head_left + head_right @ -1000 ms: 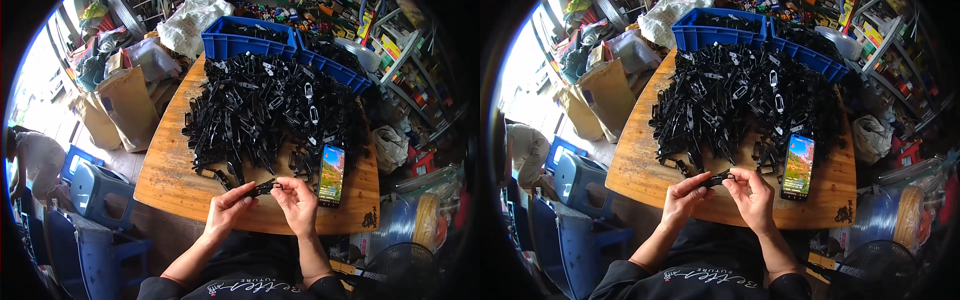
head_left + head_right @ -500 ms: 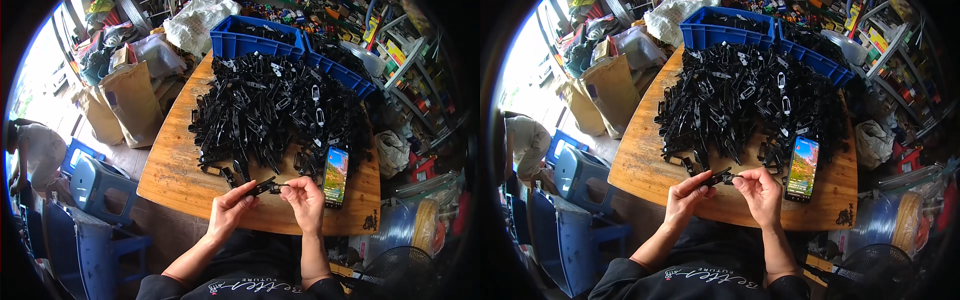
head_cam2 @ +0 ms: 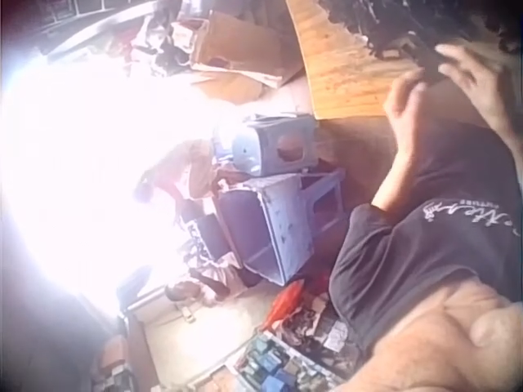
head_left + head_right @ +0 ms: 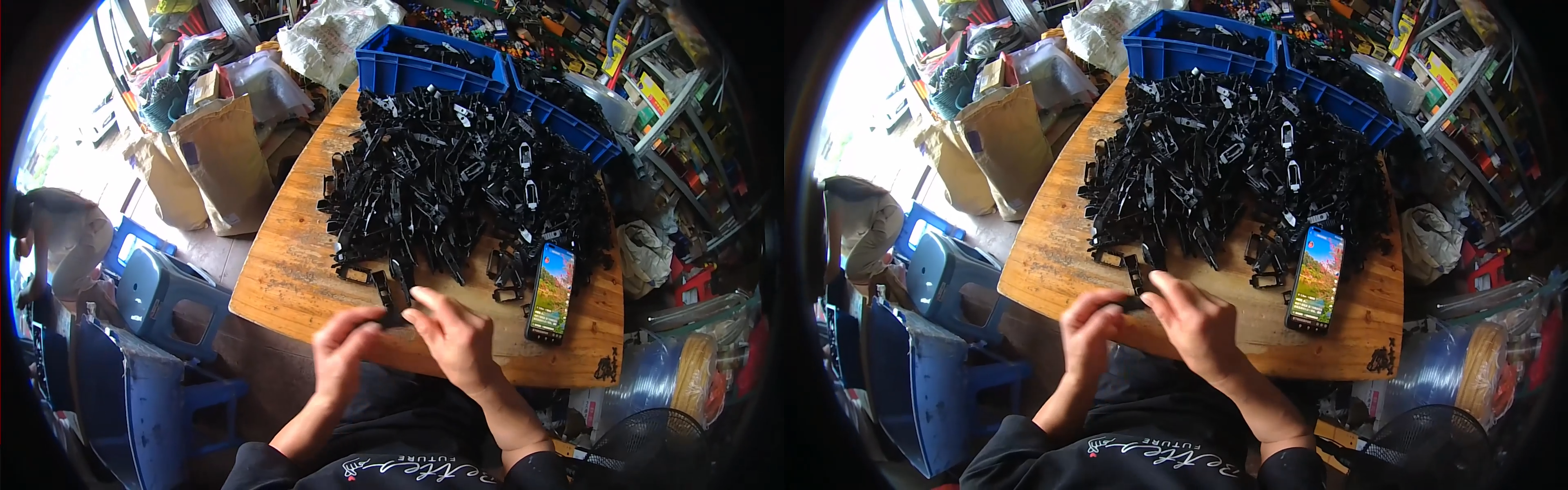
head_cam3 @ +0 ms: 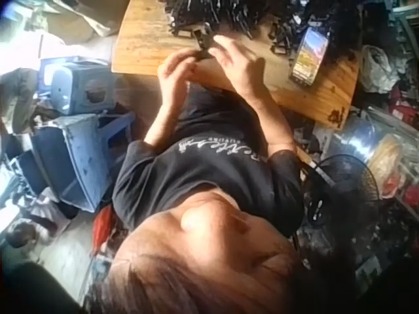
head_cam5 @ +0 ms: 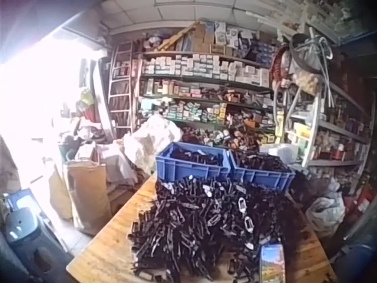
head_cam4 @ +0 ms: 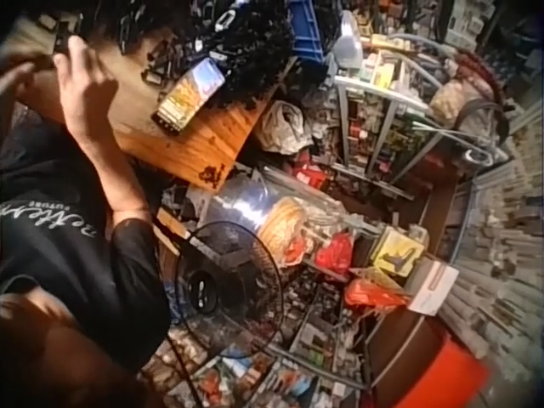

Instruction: Inspecting and sorting small black plastic components at a workbench.

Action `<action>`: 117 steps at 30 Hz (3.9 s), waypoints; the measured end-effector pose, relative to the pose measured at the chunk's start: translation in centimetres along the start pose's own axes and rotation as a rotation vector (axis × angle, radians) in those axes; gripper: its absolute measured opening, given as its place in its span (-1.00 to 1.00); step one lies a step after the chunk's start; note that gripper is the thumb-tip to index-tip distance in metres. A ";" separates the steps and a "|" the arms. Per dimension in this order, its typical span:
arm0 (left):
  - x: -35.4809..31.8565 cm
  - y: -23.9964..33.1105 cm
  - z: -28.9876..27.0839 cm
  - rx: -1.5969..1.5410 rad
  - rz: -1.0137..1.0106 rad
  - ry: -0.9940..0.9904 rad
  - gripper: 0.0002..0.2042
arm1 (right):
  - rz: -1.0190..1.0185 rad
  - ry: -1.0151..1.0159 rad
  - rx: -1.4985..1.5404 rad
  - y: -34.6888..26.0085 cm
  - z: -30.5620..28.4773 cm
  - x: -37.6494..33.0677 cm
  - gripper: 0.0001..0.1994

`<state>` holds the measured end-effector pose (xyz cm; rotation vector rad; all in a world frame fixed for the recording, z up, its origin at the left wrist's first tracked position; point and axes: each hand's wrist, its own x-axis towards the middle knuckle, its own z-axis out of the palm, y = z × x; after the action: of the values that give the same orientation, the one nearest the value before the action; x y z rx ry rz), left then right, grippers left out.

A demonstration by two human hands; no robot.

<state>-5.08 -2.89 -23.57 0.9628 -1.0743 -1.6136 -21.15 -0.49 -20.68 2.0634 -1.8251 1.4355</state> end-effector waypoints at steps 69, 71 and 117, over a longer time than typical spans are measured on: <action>1.9 0.3 0.3 -0.212 -0.145 -0.188 -0.79 | 0.070 -0.246 -0.401 7.1 -5.9 1.0 -0.90; 1.9 0.2 0.3 -0.191 -0.142 -0.212 -0.79 | 0.049 -0.165 -0.337 7.6 -7.9 0.6 -0.93; 1.7 -2.0 1.4 -0.103 -0.091 -0.299 -0.81 | 0.106 0.074 -0.185 8.9 -12.0 -8.4 -0.89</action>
<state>-7.32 -3.87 -25.23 0.7254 -1.1464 -1.9118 -34.39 9.94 -23.75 1.8295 -1.9810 1.2906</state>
